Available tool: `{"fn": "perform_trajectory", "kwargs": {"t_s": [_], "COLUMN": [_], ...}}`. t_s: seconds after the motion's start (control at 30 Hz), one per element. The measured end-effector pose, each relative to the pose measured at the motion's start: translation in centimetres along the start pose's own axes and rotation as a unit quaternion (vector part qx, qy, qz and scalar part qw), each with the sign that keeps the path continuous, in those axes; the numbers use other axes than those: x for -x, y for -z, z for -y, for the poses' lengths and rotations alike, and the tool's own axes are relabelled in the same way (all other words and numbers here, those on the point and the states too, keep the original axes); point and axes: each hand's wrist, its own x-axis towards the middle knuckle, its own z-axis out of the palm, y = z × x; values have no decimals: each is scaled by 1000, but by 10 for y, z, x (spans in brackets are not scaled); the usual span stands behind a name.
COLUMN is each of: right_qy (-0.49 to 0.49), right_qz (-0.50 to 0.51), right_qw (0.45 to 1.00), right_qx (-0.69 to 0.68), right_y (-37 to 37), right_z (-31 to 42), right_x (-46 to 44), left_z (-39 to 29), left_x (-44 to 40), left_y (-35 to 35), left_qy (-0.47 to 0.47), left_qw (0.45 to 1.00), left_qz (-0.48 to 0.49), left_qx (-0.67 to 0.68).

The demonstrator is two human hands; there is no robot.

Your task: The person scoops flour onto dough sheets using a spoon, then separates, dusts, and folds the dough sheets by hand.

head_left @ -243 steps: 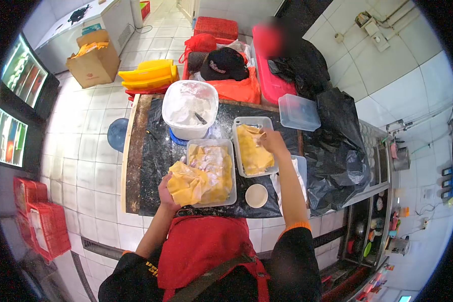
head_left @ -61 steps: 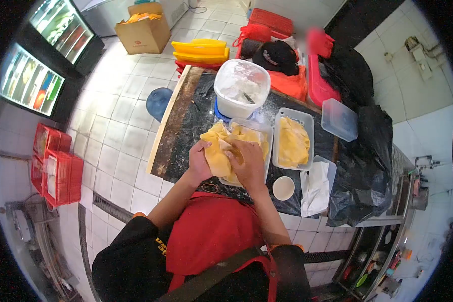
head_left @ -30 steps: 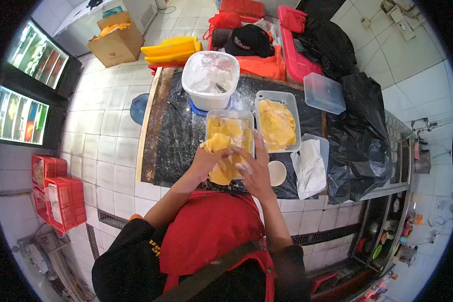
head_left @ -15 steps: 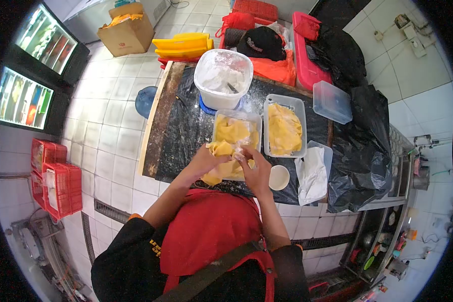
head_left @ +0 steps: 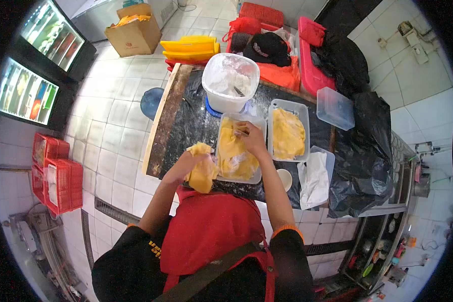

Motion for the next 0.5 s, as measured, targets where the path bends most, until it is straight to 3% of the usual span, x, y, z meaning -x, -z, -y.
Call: {"fn": "perform_trajectory", "kwargs": {"t_s": [0.03,0.1,0.17,0.3,0.37,0.4,0.47,0.5], "right_qy": [2,4,136,217,60,58,168,165], "right_qz": [-11,-16,-76,-163,-39,-44,-51,-58], "right_qw": [999,998,969,940,997,997,974,974], "right_qx": [33,68,192,205,8,9,142,142], "right_y": [-2,-6,-6,4,7,6,5,6], "right_z": [0,-2,-6,64,94,102,110,107], "right_x": [0,1,3,38,63,72,84,88], "left_z": [5,6,-8,0,-4,-6,-4,-5], "left_x": [0,3,11,-3,-6,-9,-18,-22], "left_y": [6,7,-6,-10,-17,-22,-31,-36], "left_qy": [15,-9,-40,-56,-48,-41,-53,-68], "left_qw": [982,974,938,914,910,906,907,908], "left_qz": [3,20,17,39,62,87,95,97], "left_qx": [187,226,344,400,407,412,406,402]}}
